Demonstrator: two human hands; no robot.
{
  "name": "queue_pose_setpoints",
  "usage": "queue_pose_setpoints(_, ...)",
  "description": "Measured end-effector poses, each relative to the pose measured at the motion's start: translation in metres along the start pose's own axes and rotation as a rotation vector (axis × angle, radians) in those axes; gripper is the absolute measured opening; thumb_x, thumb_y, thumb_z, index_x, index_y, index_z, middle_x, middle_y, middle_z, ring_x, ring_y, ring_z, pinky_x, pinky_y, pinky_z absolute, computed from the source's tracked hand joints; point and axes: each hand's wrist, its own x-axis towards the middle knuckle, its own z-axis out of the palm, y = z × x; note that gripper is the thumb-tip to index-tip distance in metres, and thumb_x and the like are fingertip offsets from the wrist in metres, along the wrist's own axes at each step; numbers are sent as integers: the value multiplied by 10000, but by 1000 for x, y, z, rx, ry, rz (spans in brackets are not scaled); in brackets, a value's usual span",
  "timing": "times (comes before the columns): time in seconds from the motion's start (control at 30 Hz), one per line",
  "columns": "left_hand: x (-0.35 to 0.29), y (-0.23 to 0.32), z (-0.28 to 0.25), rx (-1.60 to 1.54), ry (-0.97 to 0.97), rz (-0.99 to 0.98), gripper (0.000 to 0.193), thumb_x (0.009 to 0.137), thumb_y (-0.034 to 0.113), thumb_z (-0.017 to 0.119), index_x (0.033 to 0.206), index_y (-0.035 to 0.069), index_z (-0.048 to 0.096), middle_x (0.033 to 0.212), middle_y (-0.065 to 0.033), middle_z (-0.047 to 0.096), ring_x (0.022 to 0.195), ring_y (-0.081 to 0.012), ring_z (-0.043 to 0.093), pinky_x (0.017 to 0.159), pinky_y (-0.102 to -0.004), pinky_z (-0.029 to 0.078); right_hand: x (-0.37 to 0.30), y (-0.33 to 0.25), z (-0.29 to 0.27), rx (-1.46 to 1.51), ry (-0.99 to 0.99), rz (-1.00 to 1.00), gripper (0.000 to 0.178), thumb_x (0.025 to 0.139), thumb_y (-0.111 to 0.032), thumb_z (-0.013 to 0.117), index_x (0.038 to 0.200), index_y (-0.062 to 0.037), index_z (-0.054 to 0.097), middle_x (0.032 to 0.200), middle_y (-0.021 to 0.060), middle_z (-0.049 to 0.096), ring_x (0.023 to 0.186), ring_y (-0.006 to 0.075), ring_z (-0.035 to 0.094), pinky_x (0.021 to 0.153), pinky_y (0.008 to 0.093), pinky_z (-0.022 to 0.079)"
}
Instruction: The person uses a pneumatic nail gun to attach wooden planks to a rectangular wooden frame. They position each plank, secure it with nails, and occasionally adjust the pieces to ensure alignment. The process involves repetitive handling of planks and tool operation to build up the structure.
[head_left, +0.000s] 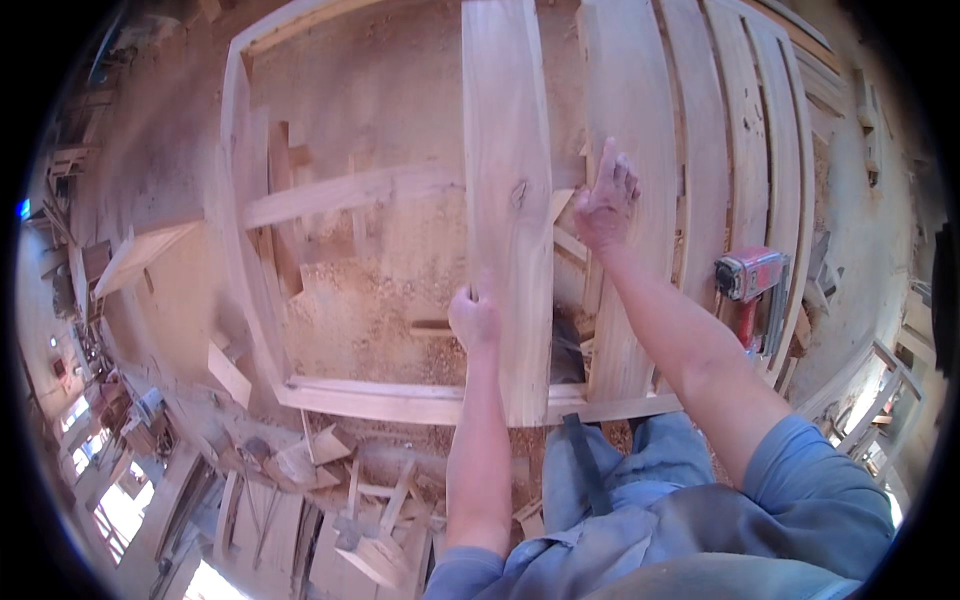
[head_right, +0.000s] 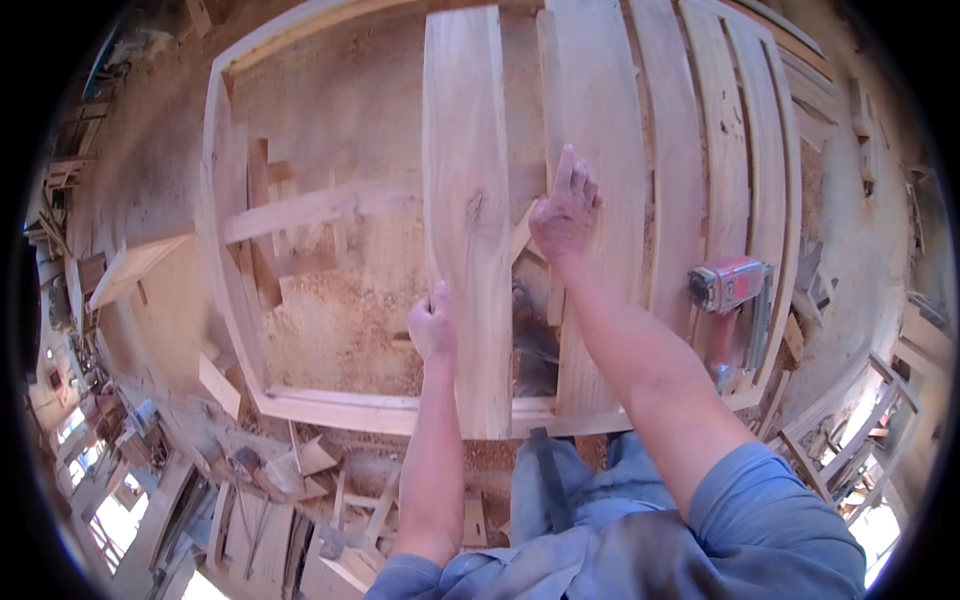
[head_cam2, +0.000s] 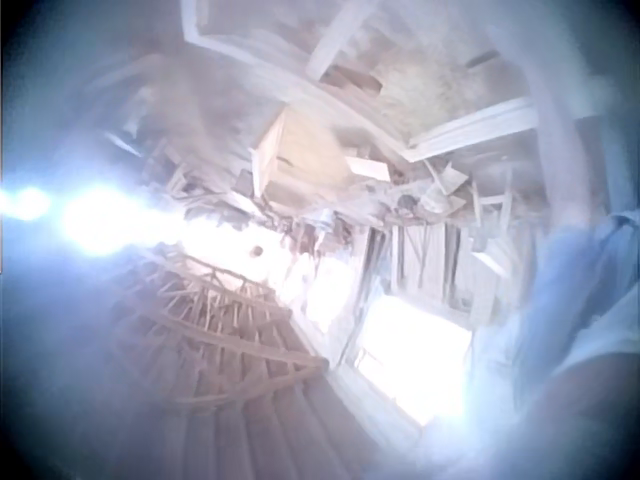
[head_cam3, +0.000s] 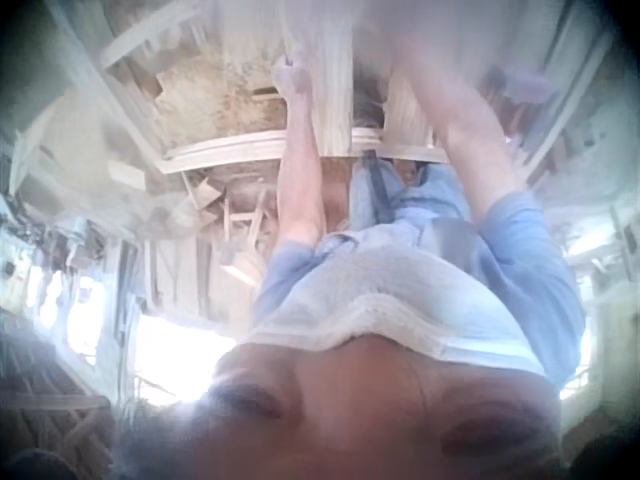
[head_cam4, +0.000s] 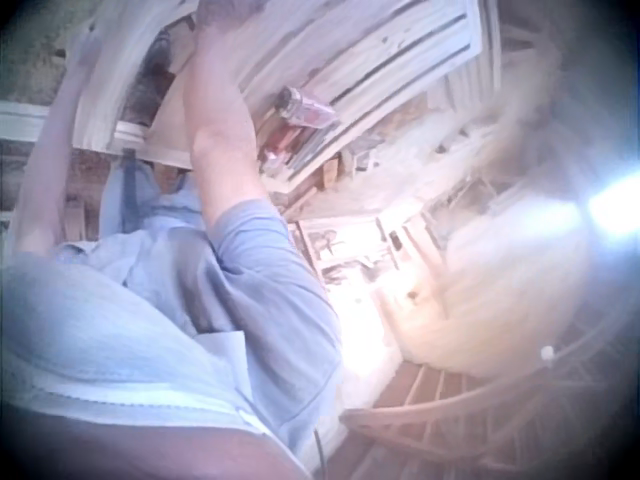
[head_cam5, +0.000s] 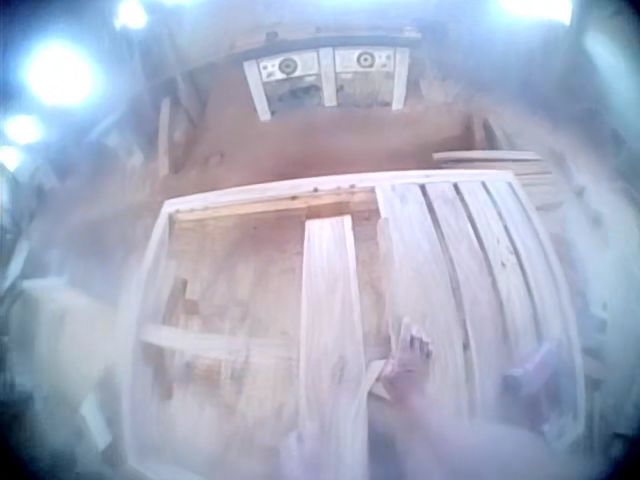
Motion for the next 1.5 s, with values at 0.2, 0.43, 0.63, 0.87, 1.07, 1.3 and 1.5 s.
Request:
queue_pose_setpoints(0.2,-16,24,16,344,240,397,689,847,414,742,1335,-30,540,1312,-278,562,1190,-352,561,1010,-469,435,2,5,3,-18,19,-20,914,780,-98,641,1580,-37,204,1457,226,409,1364,387,354,1125,509,258)
queue_pose_setpoints(0.43,-42,88,48,798,-15,384,992,748,432,812,1517,16,344,1586,-383,95,1461,-584,94,1201,-634,109,1,10,4,-22,43,-63,932,781,-114,658,1586,-46,194,1470,213,401,1364,383,350,1126,512,249)
queue_pose_setpoints(0.63,-43,101,51,930,-56,455,825,775,170,687,1516,29,354,1566,-382,185,1452,-583,140,1204,-610,150,2,4,3,-46,20,-41,878,782,-102,595,1574,-29,222,1461,200,422,1370,370,364,1133,503,240)
queue_pose_setpoints(0.87,3,132,-80,500,-278,515,609,787,-24,556,1395,0,524,1255,-220,654,1179,-337,635,985,-414,499,3,9,1,-8,38,-36,845,774,-56,571,1557,-34,256,1447,174,438,1372,356,377,1134,490,243)
queue_pose_setpoints(1.07,60,135,-131,497,56,178,225,826,176,732,926,-25,728,830,-188,727,794,-304,707,756,-421,530,4,4,-2,-18,54,-24,850,780,-61,586,1560,-37,248,1450,161,440,1388,345,371,1139,477,244)
queue_pose_setpoints(1.3,102,39,-118,90,-21,187,448,865,271,758,580,37,504,561,26,458,535,-79,379,475,-341,293,3,7,1,-27,42,-24,845,795,-72,583,1564,-36,236,1457,193,429,1400,358,357,1141,489,247)
queue_pose_setpoints(1.5,68,-16,-74,-67,-66,95,506,914,269,734,559,78,428,571,67,395,537,-60,310,473,-307,226,3,6,-3,-41,-2,19,882,780,-82,577,1582,-43,210,1480,218,406,1384,370,356,1132,503,271)
